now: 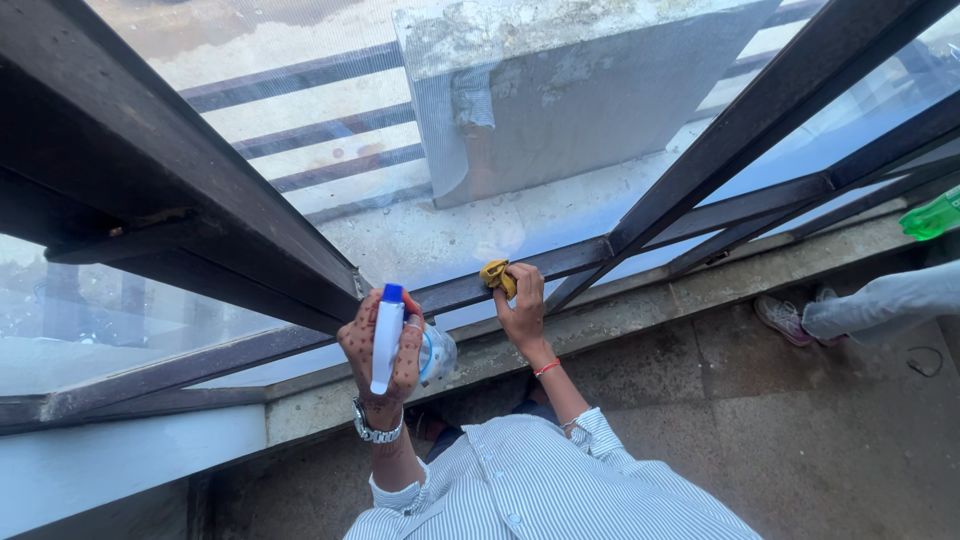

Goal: The person cleans a window pane by spraying a liquid from a bottle and wiping the surface with a yellow cloth.

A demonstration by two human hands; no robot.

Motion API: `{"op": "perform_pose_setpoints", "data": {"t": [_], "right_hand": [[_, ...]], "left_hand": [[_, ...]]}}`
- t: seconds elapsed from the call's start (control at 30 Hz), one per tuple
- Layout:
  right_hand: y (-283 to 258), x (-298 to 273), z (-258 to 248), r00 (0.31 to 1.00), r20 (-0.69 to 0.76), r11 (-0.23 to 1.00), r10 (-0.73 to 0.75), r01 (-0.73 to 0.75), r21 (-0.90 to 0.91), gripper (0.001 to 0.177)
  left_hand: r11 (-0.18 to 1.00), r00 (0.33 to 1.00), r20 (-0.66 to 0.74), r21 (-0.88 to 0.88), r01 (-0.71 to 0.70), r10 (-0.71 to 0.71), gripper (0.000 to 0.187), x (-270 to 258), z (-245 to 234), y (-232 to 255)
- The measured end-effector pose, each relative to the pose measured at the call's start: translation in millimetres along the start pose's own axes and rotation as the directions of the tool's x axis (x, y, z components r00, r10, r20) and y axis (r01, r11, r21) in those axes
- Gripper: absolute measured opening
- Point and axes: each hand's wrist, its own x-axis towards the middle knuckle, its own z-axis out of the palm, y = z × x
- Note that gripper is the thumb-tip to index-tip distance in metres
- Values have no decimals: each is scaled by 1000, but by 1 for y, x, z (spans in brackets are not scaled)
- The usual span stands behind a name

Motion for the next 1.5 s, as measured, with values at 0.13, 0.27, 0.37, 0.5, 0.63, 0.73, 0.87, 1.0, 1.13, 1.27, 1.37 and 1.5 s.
{"op": "perform_pose_setpoints", "data": {"t": [0.13, 0.27, 0.37, 0.5, 0.63, 0.73, 0.87, 1.0, 1.13, 1.27, 1.37, 1.5], "right_hand": [[-2, 2, 0, 1000, 11, 1000, -1, 1, -20, 36], [-3, 8, -11, 998, 64, 1000, -17, 16, 20, 38], [-8, 8, -23, 996, 86, 996, -16, 8, 89, 36], [-14, 7, -39, 986, 56, 980, 160, -165, 114, 25], [-9, 28, -51, 852, -54, 778, 520, -447, 442, 21], [-13, 76, -76, 788, -228, 698, 573, -323, 640, 20], [-50, 164, -114, 851, -484, 848, 207, 91, 523, 33], [-80, 205, -89, 796, -578, 980, -178, 197, -31, 36], [-108, 136, -21, 871, -305, 912, -384, 410, 25, 31], [-75, 66, 18, 939, -36, 918, -341, 341, 202, 32], [-15, 41, -4, 996, 53, 990, -66, 59, 125, 28], [20, 81, -57, 910, -322, 958, 263, -206, 201, 8]], "left_hand": [[996, 998, -42, -61, -58, 55, 21, 6, -5, -1], [997, 998, -41, -60, -58, 56, 23, 14, -16, 3], [994, 996, -30, -61, -89, 87, 25, 18, -21, 5], [999, 999, -21, -2, -44, 44, 29, 19, -28, 2], [998, 999, -13, 45, 46, -45, 37, 22, -36, -13], [995, 1000, -19, -97, -24, 22, 42, 19, -38, -24], [989, 995, -41, -114, -94, 90, 42, 20, -35, -36], [995, 995, -29, -23, -97, 96, 42, 16, -41, -42], [978, 999, -22, -206, 37, -42, 43, 15, -39, -36], [975, 999, -10, -222, -34, 33, 44, 18, -37, -35], [947, 999, -14, -318, 39, -46, 45, 15, -37, -38], [966, 1000, 0, -256, -27, 28, 42, 17, -39, -34]]}}
